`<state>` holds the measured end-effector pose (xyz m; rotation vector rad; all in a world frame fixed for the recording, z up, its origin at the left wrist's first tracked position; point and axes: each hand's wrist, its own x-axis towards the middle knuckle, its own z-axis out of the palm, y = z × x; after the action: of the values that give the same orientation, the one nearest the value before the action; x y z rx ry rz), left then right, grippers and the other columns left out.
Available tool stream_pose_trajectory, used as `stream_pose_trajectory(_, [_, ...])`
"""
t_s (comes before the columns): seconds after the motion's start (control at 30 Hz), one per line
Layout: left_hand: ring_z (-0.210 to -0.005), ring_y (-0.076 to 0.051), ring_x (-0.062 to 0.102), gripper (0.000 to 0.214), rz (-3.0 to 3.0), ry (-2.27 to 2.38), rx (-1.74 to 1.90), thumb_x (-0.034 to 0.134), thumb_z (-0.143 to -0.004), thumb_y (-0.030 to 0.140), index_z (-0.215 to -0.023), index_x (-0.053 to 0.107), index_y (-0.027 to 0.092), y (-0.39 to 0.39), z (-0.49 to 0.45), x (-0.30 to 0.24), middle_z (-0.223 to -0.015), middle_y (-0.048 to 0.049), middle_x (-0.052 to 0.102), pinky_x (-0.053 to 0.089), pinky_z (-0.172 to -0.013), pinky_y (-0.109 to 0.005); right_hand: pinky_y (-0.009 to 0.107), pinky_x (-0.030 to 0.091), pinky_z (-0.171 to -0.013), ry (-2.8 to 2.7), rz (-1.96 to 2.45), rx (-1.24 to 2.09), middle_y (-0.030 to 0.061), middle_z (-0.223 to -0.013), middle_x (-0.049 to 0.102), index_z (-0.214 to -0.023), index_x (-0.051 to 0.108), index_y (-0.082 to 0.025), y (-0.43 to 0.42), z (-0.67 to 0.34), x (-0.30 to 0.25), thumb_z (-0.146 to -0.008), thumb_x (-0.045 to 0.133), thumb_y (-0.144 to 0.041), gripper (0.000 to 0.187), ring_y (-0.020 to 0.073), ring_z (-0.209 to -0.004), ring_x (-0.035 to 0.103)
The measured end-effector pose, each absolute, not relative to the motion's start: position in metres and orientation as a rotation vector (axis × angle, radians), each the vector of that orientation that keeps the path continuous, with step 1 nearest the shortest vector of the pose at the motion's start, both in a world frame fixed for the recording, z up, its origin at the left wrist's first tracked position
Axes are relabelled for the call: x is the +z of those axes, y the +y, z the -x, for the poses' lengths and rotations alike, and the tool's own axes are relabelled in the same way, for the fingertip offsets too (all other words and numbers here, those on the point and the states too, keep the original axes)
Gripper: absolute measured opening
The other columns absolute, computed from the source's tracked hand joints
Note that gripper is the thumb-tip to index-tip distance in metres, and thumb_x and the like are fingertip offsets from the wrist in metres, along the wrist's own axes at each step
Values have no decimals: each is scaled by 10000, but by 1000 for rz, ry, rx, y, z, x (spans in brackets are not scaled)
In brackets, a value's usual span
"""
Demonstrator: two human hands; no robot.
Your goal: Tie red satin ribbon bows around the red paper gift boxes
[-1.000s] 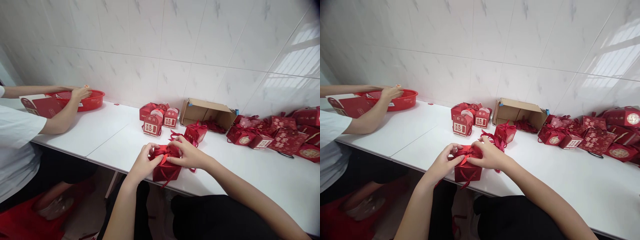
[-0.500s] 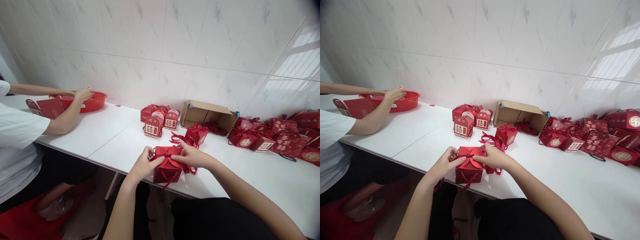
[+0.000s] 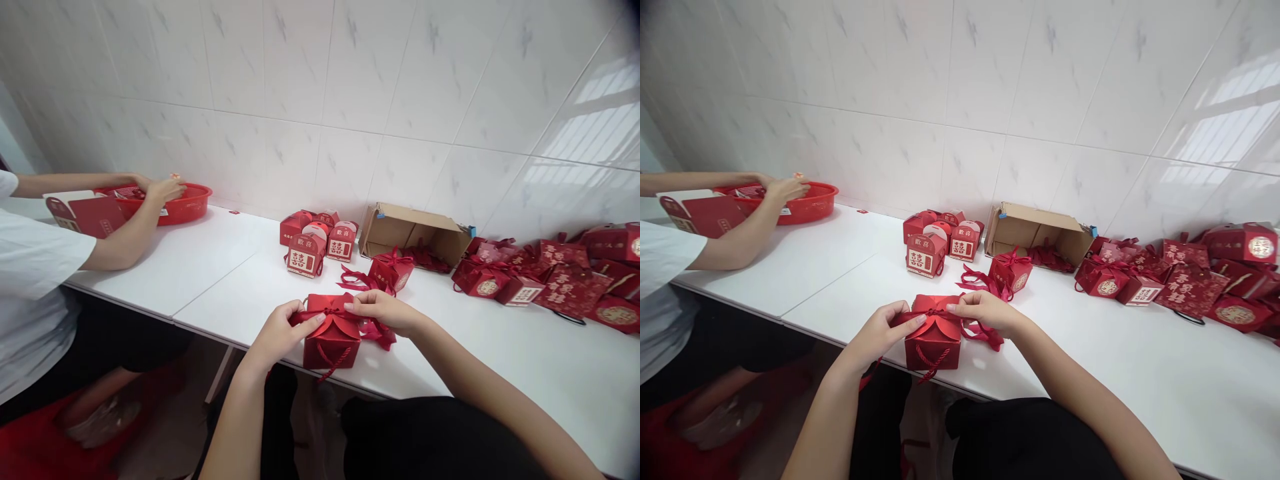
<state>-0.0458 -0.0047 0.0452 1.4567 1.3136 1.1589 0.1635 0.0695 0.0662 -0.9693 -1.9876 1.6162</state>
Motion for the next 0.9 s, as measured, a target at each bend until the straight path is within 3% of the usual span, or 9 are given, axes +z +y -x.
stream_pose_trajectory(0.17, [-525, -82, 279, 464, -1423, 1443, 1283, 598, -718, 492, -555, 284, 190, -1, 50, 41, -555, 64, 269, 250, -516, -216, 223, 184, -471, -1941, 888, 1590, -80, -486, 354, -547, 364, -173, 73, -164, 62, -686, 692, -453, 454, 46, -461, 271])
stream_pose_trajectory(0.43, [-529, -73, 290, 450, -1408, 1411, 1240, 650, -665, 446, -573, 292, 189, 1, 53, 38, -573, 67, 288, 244, -501, -198, 217, 130, -435, -2074, 978, 1378, -101, -440, 287, -542, 332, -175, 81, -170, 61, -669, 701, -471, 490, 30, -433, 207])
stream_pose_trajectory(0.6, [-538, -74, 320, 387, -1355, 1326, 1265, 624, -687, 367, -590, 294, 189, 9, 50, 36, -583, 69, 314, 273, -516, -202, 217, 201, -430, -2211, 1097, 1464, -61, -477, 411, -575, 438, -162, 78, -171, 62, -714, 633, -533, 442, 48, -437, 318])
stream_pose_trajectory(0.73, [-567, -85, 361, 296, -1430, 1379, 1293, 595, -710, 346, -635, 357, 187, 12, 52, 33, -614, 65, 349, 313, -551, -215, 224, 230, -447, -2224, 1018, 1507, -55, -473, 407, -539, 457, -154, 73, -171, 71, -764, 581, -532, 457, 47, -436, 300])
stream_pose_trajectory(0.9, [-808, -151, 509, 271, -1570, 1554, 1376, 606, -710, 344, -900, 471, 207, 7, 57, 36, -874, 5, 519, 406, -742, -288, 238, 397, -629, -1990, 730, 1674, 13, -639, 578, -648, 555, -142, 64, -171, 84, -784, 602, -460, 349, 91, -606, 521])
